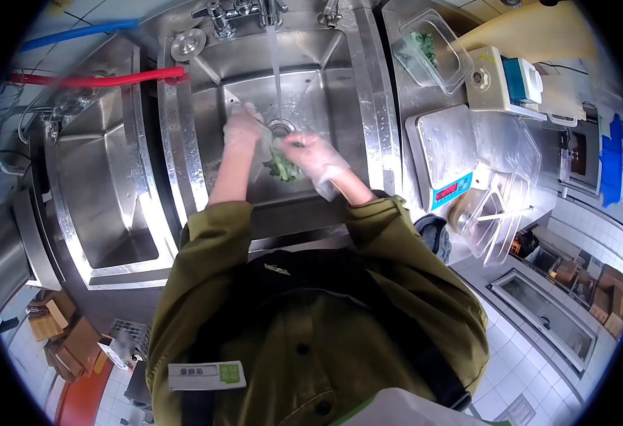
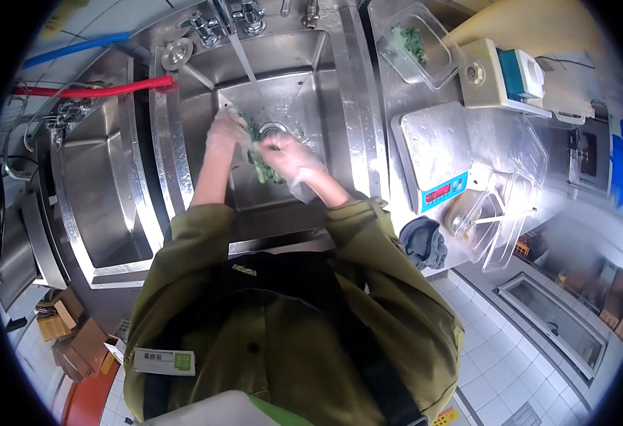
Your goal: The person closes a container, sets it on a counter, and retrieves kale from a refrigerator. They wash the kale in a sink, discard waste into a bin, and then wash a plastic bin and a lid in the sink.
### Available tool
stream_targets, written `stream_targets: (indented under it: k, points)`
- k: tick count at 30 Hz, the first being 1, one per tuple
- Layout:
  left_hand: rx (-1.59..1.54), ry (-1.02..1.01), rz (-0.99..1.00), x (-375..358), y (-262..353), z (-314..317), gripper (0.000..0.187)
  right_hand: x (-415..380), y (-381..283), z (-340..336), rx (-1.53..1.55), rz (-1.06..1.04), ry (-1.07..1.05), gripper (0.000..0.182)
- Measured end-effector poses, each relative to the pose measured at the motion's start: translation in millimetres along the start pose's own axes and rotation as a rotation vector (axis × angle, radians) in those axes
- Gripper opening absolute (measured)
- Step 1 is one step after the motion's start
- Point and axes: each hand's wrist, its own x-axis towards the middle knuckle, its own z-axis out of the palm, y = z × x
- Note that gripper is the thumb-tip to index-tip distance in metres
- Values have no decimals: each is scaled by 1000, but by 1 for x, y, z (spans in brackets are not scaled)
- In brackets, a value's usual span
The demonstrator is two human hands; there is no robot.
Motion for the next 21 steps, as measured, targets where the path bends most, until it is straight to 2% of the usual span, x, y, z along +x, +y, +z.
stream_targets:
  k: [1,3,4,6,7,8,9,10,11,12,13,14,16,18,20,21]
  points:
    - [61,16,31,4,0,-6,18,0,12,2,78,-29,14,30]
    - [429,79,201,12,-5,-18,18,0,42,6,228,-89,38,30]
    - [704,115,319,15,-10,-27,18,-10,23,-1,157,-38,1,26]
    - [1498,90,600,11,-15,-50,18,-38,-10,-31,10,71,-50,19]
    - [1866,133,686,-16,-3,-43,21,-43,-7,-52,-52,-66,97,22]
    - [1991,95,696,27,-39,-71,25,-45,-4,-78,-123,-205,243,28]
    - [2031,74,612,35,-57,-79,27,-48,-19,-105,-5,-293,505,26]
    - [2070,51,527,42,-75,-87,29,-48,-35,-144,-271,-396,695,14]
    - [2013,56,345,14,-70,-80,29,-55,-70,-172,-397,-188,815,20]
    - [1993,96,292,32,-95,-87,30,-45,-74,-196,-528,-307,1093,25]
    - [1971,154,220,68,-142,-112,31,-29,-72,-220,-720,-410,1195,26]
    - [1794,189,157,58,-145,-116,36,-11,-66,-240,-901,-524,1279,27]
    - [1348,263,109,31,-116,-103,46,20,-37,-276,-1080,-228,1035,31]
    - [1088,313,93,34,-103,-88,58,-4,-85,-237,-1001,24,1166,34]
    - [1058,477,158,82,-135,-75,57,-29,-92,-213,-790,-266,1317,32]
    - [1031,482,152,104,-153,-72,55,-38,-87,-201,-760,-336,1363,30]
